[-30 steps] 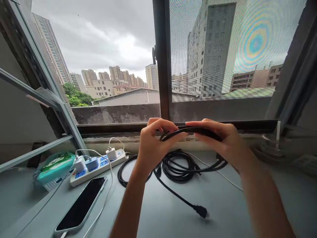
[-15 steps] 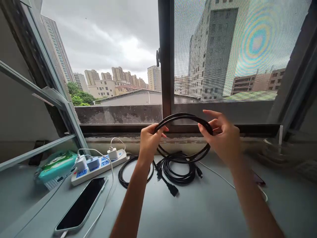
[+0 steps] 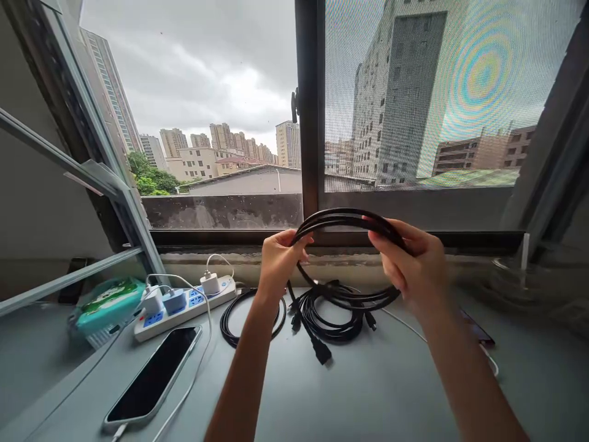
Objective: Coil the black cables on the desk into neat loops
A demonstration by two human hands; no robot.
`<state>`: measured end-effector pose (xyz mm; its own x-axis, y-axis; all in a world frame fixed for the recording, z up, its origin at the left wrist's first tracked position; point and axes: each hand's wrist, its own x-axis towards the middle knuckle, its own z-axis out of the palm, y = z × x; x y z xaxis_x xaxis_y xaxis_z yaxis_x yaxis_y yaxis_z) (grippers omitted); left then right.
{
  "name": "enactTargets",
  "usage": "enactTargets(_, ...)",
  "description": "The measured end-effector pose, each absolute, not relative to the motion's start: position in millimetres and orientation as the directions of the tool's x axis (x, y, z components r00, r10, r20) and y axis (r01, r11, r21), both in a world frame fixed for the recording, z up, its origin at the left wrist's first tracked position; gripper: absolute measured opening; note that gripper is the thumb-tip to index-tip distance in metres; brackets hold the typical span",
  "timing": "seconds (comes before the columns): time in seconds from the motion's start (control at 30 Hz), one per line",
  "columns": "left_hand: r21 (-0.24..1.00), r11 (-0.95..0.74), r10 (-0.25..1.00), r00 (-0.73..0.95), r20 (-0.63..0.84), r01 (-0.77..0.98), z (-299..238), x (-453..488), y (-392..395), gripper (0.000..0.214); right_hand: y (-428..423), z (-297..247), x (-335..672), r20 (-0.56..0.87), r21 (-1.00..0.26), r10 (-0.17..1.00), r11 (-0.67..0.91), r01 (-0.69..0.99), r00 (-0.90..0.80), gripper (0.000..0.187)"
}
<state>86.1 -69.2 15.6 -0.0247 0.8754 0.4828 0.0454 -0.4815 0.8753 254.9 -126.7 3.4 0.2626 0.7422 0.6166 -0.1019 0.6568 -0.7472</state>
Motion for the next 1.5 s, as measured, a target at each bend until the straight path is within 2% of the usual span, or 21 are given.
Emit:
enactTargets(0.13,0.921,-0.38,0.925,-0.041,0.378,-0.084,7,94,-60,0.039,-128,2,248,0.678,-0.626,0.622,0.768,-0.136,0.392,0.019)
enactTargets(0.27,0.938,-0.184,0.965,0.125,0.229,-0.295,-7,121,-69,0.044,-120,-7,237,0.663,-0.485,0.488,0.858,-0.171,0.568,0.019)
enactTargets(0.37,0.925,-0.08,0.975,0.164,0.15,-0.372,-13,133,-72,0.051,-116,-10,236,0.693,-0.527,0.495,0.844,-0.1,0.525,0.012)
enactTargets(0.43,0.926,-0.096,0.98,0.127,0.152,-0.365,-13,131,-70,0.05,-115,-8,241,0.73,-0.612,0.534,0.789,0.059,0.426,0.01)
enactTargets(0.5,0.936,-0.161,0.977,0.087,0.197,-0.313,-10,123,-66,0.047,-114,-4,247,0.732,-0.67,0.567,0.701,0.246,0.379,0.014)
enactTargets(0.57,0.938,-0.273,0.96,0.005,0.28,-0.214,-4,112,-63,0.043,-112,-2,253,0.721,-0.692,0.575,0.62,0.369,0.387,0.026)
enactTargets(0.7,0.864,-0.491,0.833,-0.229,0.504,0.114,8,89,-62,0.033,-108,-3,253,0.747,-0.66,0.59,0.6,0.451,0.308,0.051)
enactTargets(0.8,0.759,-0.584,0.705,-0.284,0.65,0.288,16,74,-65,0.028,-110,-5,239,0.753,-0.629,0.633,0.616,0.475,0.176,0.05)
enactTargets(0.87,0.72,-0.615,0.668,-0.275,0.692,0.321,19,68,-66,0.027,-115,-5,228,0.721,-0.669,0.672,0.613,0.419,0.168,0.045)
enactTargets(0.93,0.716,-0.626,0.666,-0.266,0.697,0.31,20,68,-69,0.028,-122,-3,219,0.655,-0.752,0.731,0.608,0.253,0.192,0.04)
enactTargets(1.0,0.74,-0.616,0.696,-0.255,0.672,0.27,19,73,-71,0.032,-130,1,213,0.588,-0.807,0.784,0.587,0.072,0.198,0.032)
enactTargets(1.07,0.78,-0.593,0.742,-0.241,0.626,0.202,16,83,-72,0.036,-136,6,213,0.559,-0.82,0.806,0.572,-0.015,0.194,0.027)
enactTargets(1.17,0.84,-0.533,0.826,-0.155,0.542,0.102,12,96,-71,0.04,-145,12,219,0.556,-0.818,0.804,0.574,-0.032,0.21,0.026)
enactTargets(1.23,0.861,-0.5,0.862,-0.048,0.505,0.095,9,99,-67,0.038,-149,16,224,0.539,-0.824,0.809,0.565,-0.055,0.234,0.026)
enactTargets(1.3,0.857,-0.487,0.871,0.026,0.49,0.168,7,97,-62,0.036,-153,18,229,0.522,-0.825,0.815,0.558,-0.093,0.252,0.024)
enactTargets(1.4,0.837,-0.427,0.897,0.041,0.441,0.344,6,87,-55,0.04,-155,18,232,0.539,-0.808,0.802,0.579,-0.11,0.256,0.023)
enactTargets(1.5,0.876,-0.24,0.97,0.129,0.205,0.418,3,82,-53,0.052,-158,16,229,0.586,-0.783,0.772,0.618,-0.074,0.245,0.024)
